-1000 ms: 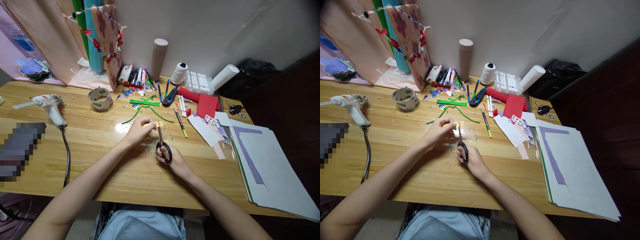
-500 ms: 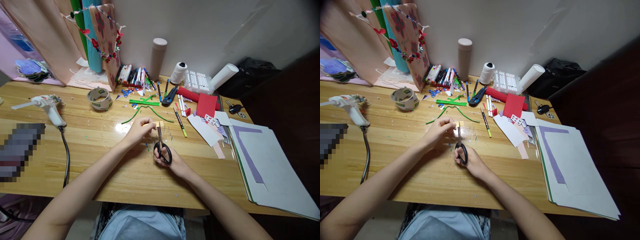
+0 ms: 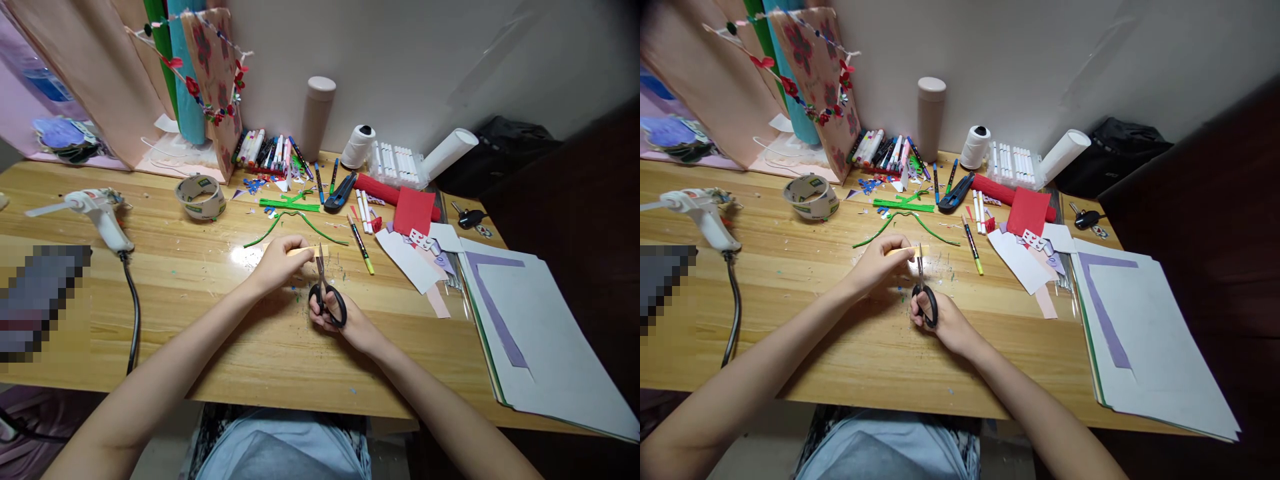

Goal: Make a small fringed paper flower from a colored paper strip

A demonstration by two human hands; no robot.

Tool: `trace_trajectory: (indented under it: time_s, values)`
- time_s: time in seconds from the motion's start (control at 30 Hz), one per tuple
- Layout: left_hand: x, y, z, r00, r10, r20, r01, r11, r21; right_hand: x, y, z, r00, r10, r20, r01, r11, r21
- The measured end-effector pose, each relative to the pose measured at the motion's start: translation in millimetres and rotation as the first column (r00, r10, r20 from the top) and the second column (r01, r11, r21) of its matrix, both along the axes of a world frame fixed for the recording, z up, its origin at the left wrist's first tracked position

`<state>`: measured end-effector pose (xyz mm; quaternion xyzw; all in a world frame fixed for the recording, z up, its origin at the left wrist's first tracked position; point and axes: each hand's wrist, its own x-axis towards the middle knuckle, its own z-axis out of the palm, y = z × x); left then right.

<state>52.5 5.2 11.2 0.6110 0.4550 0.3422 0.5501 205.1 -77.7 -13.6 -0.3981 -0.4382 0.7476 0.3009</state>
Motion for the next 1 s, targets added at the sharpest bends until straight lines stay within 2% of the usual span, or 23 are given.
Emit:
trace_trajectory:
  time_s: [0.33, 0.67, 1.0]
  values:
    - [1.1, 0.0, 1.0, 1.0, 0.002, 0.015, -0.002, 1.0, -0.011, 1.1, 0.8, -2.4, 0.999, 0.017, 0.03, -0.017, 1.0, 0.024]
    - [0.3, -0.5, 1.2, 0.998, 0.01, 0.064, -0.006, 0.997, -0.071, -1.9, -3.2, -1.1, 0.983, -0.102, 0.151, 0.078, 0.985, 0.155]
    - [0.2, -1.3, 2.2, 0.997, 0.013, 0.077, -0.007, 0.997, -0.072, -4.0, -2.8, 2.6, 0.976, -0.137, 0.172, 0.113, 0.983, 0.144]
